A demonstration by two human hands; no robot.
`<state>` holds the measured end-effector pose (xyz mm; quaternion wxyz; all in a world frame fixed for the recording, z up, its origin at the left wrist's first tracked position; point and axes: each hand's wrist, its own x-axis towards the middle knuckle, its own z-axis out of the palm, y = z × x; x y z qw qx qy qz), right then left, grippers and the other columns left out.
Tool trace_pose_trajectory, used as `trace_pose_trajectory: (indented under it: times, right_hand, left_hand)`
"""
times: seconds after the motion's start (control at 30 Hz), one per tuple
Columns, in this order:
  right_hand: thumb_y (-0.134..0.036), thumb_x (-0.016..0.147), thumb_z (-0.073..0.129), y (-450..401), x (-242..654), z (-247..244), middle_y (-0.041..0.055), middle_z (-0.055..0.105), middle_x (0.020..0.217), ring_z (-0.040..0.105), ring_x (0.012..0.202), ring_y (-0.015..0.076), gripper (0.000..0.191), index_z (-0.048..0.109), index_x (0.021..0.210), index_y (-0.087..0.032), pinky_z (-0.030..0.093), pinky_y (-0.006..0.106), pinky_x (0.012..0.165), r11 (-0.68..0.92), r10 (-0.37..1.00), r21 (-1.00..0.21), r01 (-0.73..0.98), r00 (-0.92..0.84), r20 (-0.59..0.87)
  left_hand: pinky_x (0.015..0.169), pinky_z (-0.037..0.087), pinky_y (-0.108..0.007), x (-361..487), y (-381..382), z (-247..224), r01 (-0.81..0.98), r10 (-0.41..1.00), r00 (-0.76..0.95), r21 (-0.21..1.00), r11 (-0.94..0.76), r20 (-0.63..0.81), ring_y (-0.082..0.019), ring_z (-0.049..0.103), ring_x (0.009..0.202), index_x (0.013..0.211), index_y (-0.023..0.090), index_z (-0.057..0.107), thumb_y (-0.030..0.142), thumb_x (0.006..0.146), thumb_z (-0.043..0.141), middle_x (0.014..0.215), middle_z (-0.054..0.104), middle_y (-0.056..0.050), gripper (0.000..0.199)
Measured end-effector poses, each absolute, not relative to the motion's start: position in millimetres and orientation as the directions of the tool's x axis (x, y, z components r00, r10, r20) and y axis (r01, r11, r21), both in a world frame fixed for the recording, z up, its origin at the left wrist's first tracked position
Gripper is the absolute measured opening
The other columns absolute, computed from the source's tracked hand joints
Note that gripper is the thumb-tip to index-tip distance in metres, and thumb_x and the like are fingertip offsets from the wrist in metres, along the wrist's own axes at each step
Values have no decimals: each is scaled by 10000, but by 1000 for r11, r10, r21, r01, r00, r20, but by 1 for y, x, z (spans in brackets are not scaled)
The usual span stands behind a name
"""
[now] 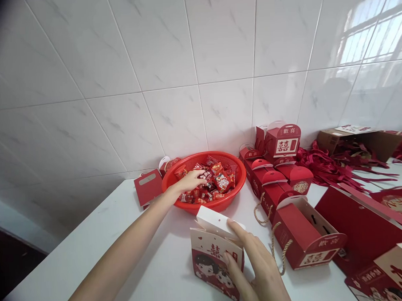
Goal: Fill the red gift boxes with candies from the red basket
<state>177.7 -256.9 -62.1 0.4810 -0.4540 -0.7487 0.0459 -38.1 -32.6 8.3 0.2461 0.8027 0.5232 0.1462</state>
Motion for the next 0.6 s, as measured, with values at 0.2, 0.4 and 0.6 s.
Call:
trace_pose_trajectory:
  times: [0.2, 0.4, 0.6]
  right_hand:
    - [-358, 1041, 494, -258, 173, -65, 73, 715, 1277, 715, 1134, 226, 439, 478, 1467, -255, 618, 256, 838, 558, 743, -548, 624, -81, 664]
    - [-362, 1051, 479, -259, 173, -65, 79, 710, 1285, 713, 1138, 218, 447, 443, 1485, -261, 610, 249, 850, 578, 731, -527, 623, -108, 674]
    - [-327, 1048, 483, -257, 174, -65, 80, 703, 1295, 719, 1107, 214, 451, 425, 1489, -256, 607, 272, 883, 598, 725, -524, 607, -130, 677]
  left_hand:
    - [945, 482, -274, -25, -42, 2, 762, 805, 572, 463, -453, -155, -244, 672, 1058, 1075, 197, 732, 212, 760, 693, 1111, 738, -54, 318]
    - [1037, 460, -339, -12, -51, 4, 788, 703, 604, 152, -596, -376, -320, 536, 1326, 1501, 249, 466, 183, 779, 697, 1491, 490, -152, 761]
    - [915, 516, -333, -5, -52, 8, 744, 680, 639, 65, -665, -360, -310, 659, 1123, 1379, 243, 605, 162, 802, 665, 1291, 660, -137, 586]
